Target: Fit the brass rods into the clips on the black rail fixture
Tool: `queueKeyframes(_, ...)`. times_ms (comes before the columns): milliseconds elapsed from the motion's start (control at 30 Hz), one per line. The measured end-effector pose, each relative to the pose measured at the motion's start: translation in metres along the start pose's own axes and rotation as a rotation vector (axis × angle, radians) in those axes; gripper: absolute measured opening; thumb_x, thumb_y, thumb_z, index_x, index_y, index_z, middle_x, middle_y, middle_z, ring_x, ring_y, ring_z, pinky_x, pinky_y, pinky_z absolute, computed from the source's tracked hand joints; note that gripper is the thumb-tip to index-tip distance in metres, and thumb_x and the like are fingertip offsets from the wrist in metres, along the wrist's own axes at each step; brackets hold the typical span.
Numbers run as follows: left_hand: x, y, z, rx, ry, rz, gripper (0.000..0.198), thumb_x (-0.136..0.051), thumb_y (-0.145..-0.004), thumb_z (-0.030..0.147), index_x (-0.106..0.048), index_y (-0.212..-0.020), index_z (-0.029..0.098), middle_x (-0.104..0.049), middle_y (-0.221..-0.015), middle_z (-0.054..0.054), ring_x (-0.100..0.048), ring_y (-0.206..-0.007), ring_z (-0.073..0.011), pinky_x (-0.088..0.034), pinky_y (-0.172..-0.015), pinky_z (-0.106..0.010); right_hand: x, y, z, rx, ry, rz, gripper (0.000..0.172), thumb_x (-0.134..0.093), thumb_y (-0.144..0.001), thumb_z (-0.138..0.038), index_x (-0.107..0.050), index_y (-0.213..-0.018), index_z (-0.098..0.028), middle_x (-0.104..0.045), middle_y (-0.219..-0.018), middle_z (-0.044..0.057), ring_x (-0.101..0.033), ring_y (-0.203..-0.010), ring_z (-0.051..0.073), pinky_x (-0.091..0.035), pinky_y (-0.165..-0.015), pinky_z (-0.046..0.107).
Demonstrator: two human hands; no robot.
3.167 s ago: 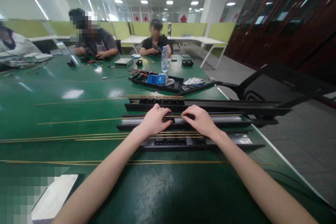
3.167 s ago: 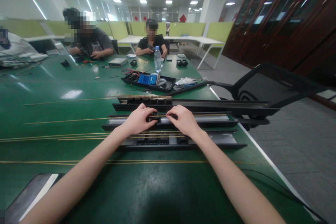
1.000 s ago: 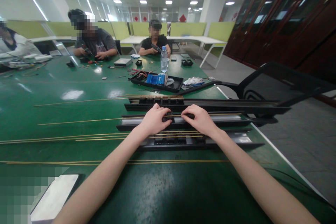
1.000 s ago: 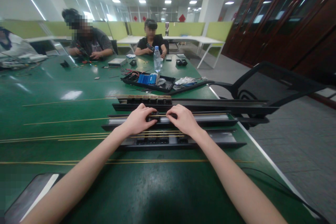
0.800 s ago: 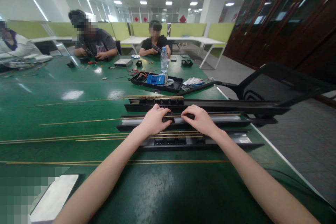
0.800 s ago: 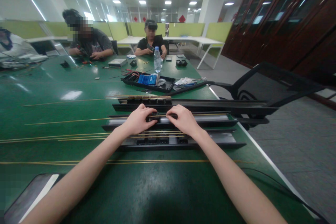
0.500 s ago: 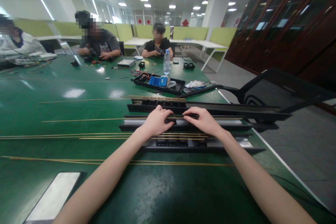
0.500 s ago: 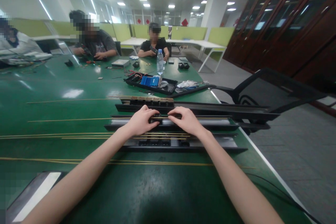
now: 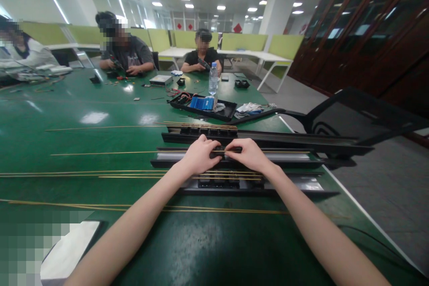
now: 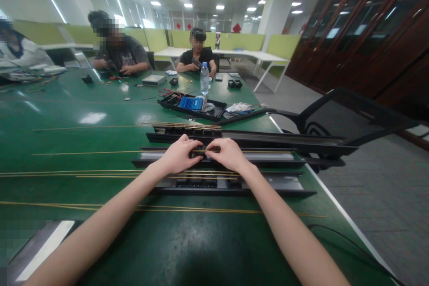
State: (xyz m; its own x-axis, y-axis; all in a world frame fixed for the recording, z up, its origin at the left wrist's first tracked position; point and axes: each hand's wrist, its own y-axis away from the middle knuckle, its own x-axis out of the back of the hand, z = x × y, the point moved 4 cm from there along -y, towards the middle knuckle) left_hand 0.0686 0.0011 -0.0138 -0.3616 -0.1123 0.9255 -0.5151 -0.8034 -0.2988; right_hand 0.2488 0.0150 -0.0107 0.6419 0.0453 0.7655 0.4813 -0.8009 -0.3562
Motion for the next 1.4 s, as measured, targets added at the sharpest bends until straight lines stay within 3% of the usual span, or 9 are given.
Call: queueKeyframes(1400,-0.0030,0.0009,-0.0015,-0.007,-0.005,0.024,0.042,-0.063,-0.086,0.042,-0.063,-0.122,0.021,-0.071,-0.099,-0.007,-0.051,-0.100,-0.0270,-0.048,-0.086,-0.038,0.0018,0.0033,0.0062,-0.030,-0.054,0.028,0.009,-0.070,-0.082,-0.027,-0.077,-0.082,-0.022,-0.077,-0.084,0.002,-0.069,-0.077,0.018,-0.051,-0.073,0.027)
